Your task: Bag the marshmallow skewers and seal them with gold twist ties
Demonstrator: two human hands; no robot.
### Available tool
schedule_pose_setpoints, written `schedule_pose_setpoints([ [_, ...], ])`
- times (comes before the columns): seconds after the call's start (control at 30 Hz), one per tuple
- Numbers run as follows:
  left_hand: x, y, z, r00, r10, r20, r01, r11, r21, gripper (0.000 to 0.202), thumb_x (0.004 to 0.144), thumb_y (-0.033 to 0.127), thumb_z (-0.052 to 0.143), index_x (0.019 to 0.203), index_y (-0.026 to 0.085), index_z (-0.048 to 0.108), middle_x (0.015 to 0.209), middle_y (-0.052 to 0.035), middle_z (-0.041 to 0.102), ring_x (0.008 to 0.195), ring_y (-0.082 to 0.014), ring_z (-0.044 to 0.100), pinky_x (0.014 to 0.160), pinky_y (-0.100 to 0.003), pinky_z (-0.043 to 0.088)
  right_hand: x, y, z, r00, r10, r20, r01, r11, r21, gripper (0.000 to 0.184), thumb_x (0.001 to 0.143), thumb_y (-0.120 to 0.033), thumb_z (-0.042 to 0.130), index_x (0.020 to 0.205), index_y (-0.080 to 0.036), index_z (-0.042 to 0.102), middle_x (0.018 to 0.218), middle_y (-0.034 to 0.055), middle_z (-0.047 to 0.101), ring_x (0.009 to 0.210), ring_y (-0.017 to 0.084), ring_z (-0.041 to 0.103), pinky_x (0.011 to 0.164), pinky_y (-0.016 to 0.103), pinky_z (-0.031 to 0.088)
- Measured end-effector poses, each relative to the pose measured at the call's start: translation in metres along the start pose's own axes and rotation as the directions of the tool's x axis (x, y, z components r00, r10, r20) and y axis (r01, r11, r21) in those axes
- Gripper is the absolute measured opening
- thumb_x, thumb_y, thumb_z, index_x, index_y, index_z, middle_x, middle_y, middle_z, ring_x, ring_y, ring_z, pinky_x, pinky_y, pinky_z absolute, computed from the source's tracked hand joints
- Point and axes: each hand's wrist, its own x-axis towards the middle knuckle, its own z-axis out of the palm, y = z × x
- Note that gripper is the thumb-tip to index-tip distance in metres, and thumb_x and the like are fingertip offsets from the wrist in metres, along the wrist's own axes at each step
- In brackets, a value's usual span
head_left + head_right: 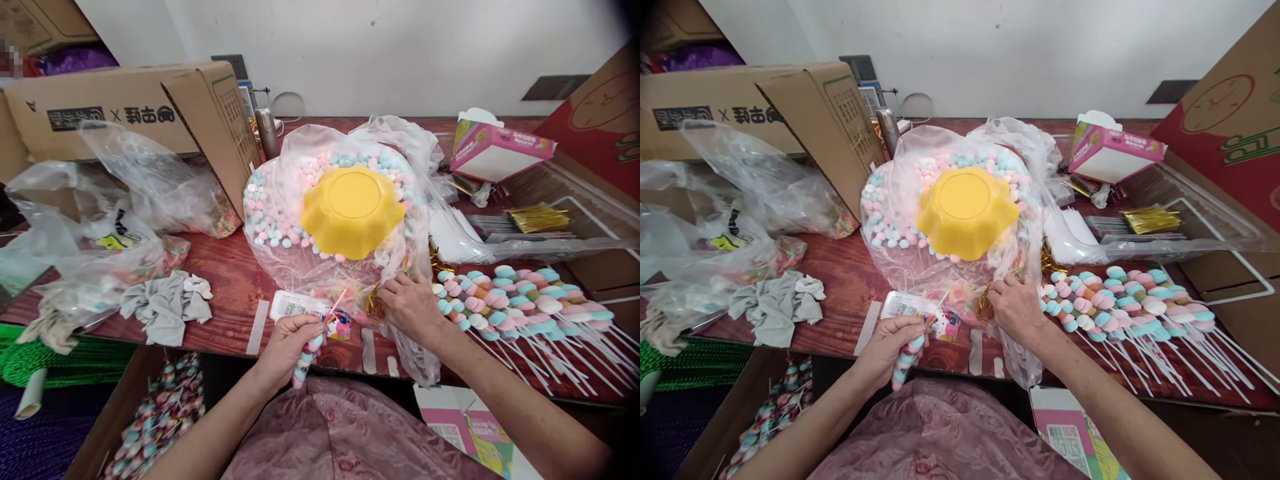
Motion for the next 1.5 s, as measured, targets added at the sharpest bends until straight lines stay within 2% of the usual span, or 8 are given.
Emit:
schedule_pose_setpoints([
  [0.13,-0.001,0.004,0.008,1.000,-0.004,0.015,0.006,0.990,-0.142,0.040,0.063,0.046,0.083,0.074,0.013,0.065,0.063,-0.0002,0.061,0.049,-0.0099,0.057,0.048,-0.023,0.051,0.003,0.011,0.008,0.997,0.049,-0.067,-0.051,0.998,-0.029,0.018,0.081,-0.007,0.056,0.067,-0.015,0.064,0.067,0.0073,0.064,0.071,0.020,0.051,0.067,0.035,0.028],
  [0.3,0.003,0.006,0.013,1.000,-0.022,0.008,0.023,0.990,-0.142,0.036,0.064,0.044,0.081,0.077,0.014,0.065,0.053,0.0040,0.054,0.042,-0.0089,0.053,0.036,-0.017,0.040,0.008,0.023,-0.003,0.959,0.142,-0.244,-0.145,0.989,0.004,0.020,0.087,-0.009,0.048,0.075,-0.016,0.062,0.069,0.0085,0.064,0.069,0.021,0.055,0.065,0.033,0.036],
  [0.47,0.016,0.006,0.035,0.999,0.015,-0.030,-0.016,0.998,-0.059,0.033,0.068,0.045,0.075,0.080,0.015,0.068,0.052,0.0063,0.050,0.035,-0.0058,0.042,0.029,-0.015,0.023,0.010,-0.028,-0.024,0.928,0.073,-0.365,0.031,0.962,0.270,0.021,0.090,-0.007,0.049,0.103,-0.015,0.063,0.082,0.0056,0.069,0.077,0.018,0.062,0.072,0.029,0.047],
  [0.6,0.020,0.006,0.042,0.979,0.191,-0.064,-0.190,0.982,0.018,0.034,0.077,0.049,0.068,0.081,0.015,0.070,0.054,0.0061,0.049,0.037,-0.0034,0.035,0.034,-0.016,0.023,0.004,-0.077,-0.024,0.941,0.058,-0.333,0.128,0.850,0.511,0.046,0.089,-0.001,0.047,0.132,-0.015,0.055,0.088,0.0065,0.069,0.079,0.019,0.063,0.071,0.031,0.052],
  [0.77,0.010,0.004,0.033,0.914,0.403,-0.039,-0.394,0.908,0.140,0.028,0.083,0.040,0.064,0.073,0.014,0.070,0.062,0.0027,0.050,0.048,-0.0043,0.039,0.043,-0.018,0.031,0.001,-0.090,-0.013,0.967,0.087,-0.239,0.079,0.789,0.610,0.047,0.089,-0.003,0.047,0.133,-0.017,0.056,0.097,0.0082,0.072,0.084,0.020,0.065,0.076,0.036,0.056],
  [1.2,0.015,-0.007,0.019,0.911,0.411,-0.030,-0.406,0.907,0.114,0.023,0.081,0.035,0.066,0.070,0.015,0.071,0.068,0.0001,0.055,0.057,-0.0074,0.046,0.050,-0.019,0.038,0.002,-0.092,-0.016,0.994,0.071,-0.082,0.003,0.738,0.675,0.055,0.089,-0.008,0.045,0.142,-0.020,0.052,0.080,0.0032,0.069,0.071,0.017,0.065,0.068,0.031,0.054],
  [1.37,0.010,-0.001,0.017,0.968,0.226,-0.112,-0.218,0.973,0.077,0.028,0.076,0.041,0.070,0.064,0.016,0.069,0.062,-0.0003,0.054,0.053,-0.0093,0.046,0.045,-0.019,0.036,-0.008,-0.094,-0.015,0.944,0.329,0.000,-0.180,0.518,0.837,0.048,0.091,-0.021,0.057,0.139,-0.020,0.049,0.076,-0.0006,0.069,0.065,0.014,0.064,0.062,0.026,0.052],
  [1.5,0.008,0.003,0.021,0.921,0.388,-0.041,-0.375,0.909,0.184,0.029,0.078,0.039,0.068,0.059,0.018,0.068,0.065,-0.0027,0.058,0.063,-0.0131,0.052,0.060,-0.024,0.046,-0.011,-0.098,-0.012,0.870,0.400,0.288,-0.365,0.129,0.922,0.022,0.084,-0.038,0.071,0.097,-0.020,0.068,0.079,0.0032,0.072,0.068,0.016,0.065,0.059,0.026,0.052],
])
